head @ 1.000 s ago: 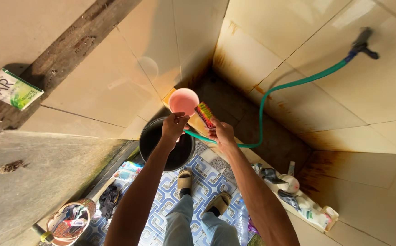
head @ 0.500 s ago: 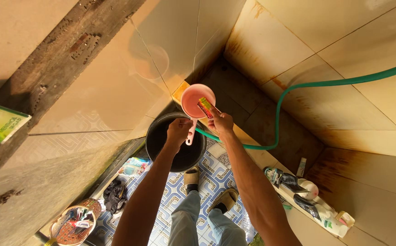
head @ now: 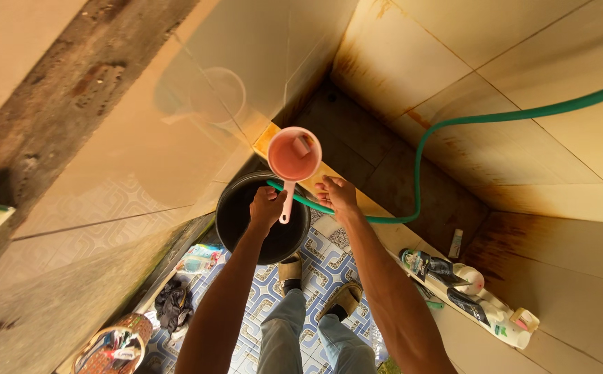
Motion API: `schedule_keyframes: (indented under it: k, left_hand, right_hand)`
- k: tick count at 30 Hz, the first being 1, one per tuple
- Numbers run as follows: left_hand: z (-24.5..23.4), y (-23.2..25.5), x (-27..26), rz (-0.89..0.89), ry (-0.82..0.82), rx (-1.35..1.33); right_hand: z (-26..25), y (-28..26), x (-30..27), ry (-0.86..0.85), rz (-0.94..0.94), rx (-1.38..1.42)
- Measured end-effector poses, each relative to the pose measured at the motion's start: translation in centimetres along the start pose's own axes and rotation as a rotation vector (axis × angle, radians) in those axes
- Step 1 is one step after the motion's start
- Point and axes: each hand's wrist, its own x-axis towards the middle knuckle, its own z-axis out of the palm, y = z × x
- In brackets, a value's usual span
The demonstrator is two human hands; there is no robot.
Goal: The person scrubs a tiled wall with a sponge, repeatedly dipping it into a pink cup of water and rinsing it under a tap. They then use a green hose to rinse the cleaned area.
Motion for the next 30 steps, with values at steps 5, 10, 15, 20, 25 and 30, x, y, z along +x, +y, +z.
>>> schedule_keyframes:
  k: [5, 10, 15, 20, 25, 30]
  left_hand:
    - [4.1, -0.3, 1.4, -0.149, -0.094, -0.036]
    - [6.6, -0.1, 3.1, -0.075, 0.037, -0.079]
    - [4.9, 3.6, -0.2, -0.211, 0.169, 0.127]
    - [1.8, 5.1, -6.8, -0.155, 0.114, 0.215]
    - [0.6, 2.9, -12.9, -0.013, 0.030, 0.391]
    - [0.9, -0.8, -19.4, 0.153, 0.000, 0.503]
  right_hand:
    - [-2.7, 3.2, -1.7, -0.043, -0.002, 0.115]
    - [-5.8, 6.2, -3.3, -0.022, -0.010, 0.147]
    - [-8.3, 8.3, -6.2, 0.097, -0.013, 0.039]
    - [-9.8, 8.8, -10.7, 0.078, -0.087, -0.010]
    - [-12.2, 10.4, -15.5, 0.063, -0.142, 0.026]
    - [-14.7, 13.5, -20.8, 0.073, -0.120, 0.048]
